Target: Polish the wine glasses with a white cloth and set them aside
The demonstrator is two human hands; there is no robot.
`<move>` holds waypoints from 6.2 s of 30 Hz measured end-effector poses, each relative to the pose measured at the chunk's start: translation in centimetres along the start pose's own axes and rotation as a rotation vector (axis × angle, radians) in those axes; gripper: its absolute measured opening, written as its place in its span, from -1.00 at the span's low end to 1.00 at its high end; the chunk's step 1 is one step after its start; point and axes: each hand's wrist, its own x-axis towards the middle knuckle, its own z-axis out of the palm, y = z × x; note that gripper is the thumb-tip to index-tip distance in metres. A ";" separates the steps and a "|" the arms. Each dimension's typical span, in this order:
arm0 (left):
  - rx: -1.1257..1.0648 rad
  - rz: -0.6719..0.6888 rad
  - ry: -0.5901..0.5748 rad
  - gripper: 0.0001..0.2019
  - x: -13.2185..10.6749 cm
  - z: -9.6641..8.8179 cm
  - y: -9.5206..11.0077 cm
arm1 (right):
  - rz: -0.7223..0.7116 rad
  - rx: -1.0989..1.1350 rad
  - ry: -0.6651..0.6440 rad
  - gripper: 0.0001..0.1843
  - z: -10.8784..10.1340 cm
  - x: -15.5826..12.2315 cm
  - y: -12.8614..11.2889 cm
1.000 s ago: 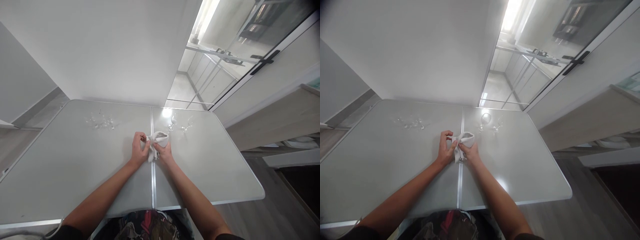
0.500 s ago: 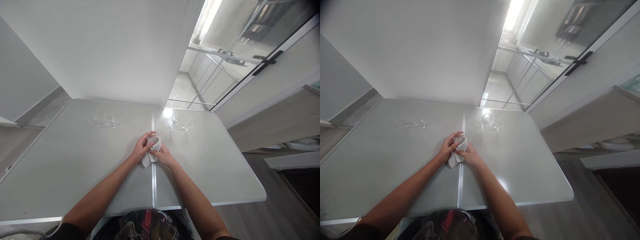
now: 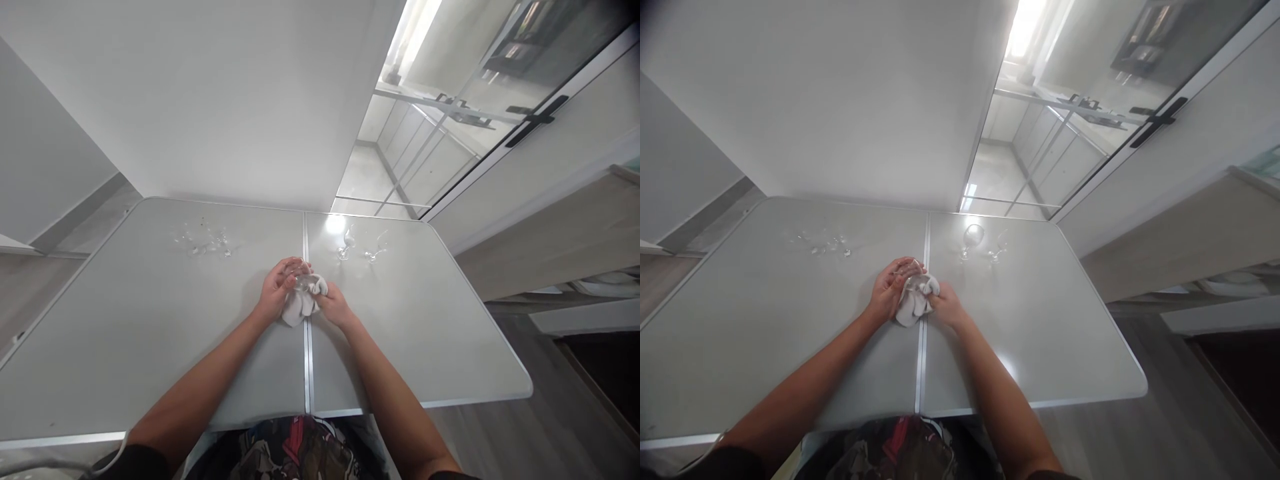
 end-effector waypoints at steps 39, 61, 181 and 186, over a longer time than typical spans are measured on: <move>0.103 0.132 0.119 -0.40 0.2 0.3 0.3 | 0.075 0.501 0.453 -0.58 1.1 0.8 -0.2; 0.144 0.198 0.263 -0.46 0.7 0.1 1.1 | 0.173 0.674 0.422 -0.65 1.7 -0.3 -0.3; 0.522 0.021 -0.170 -0.49 0.7 -2.4 -2.8 | 0.422 -0.969 0.903 -0.48 -26.2 -2.7 -1.2; 0.484 0.064 -0.113 -0.44 0.9 -2.3 -3.4 | 0.287 -1.115 1.010 -0.61 -19.6 -5.7 -1.8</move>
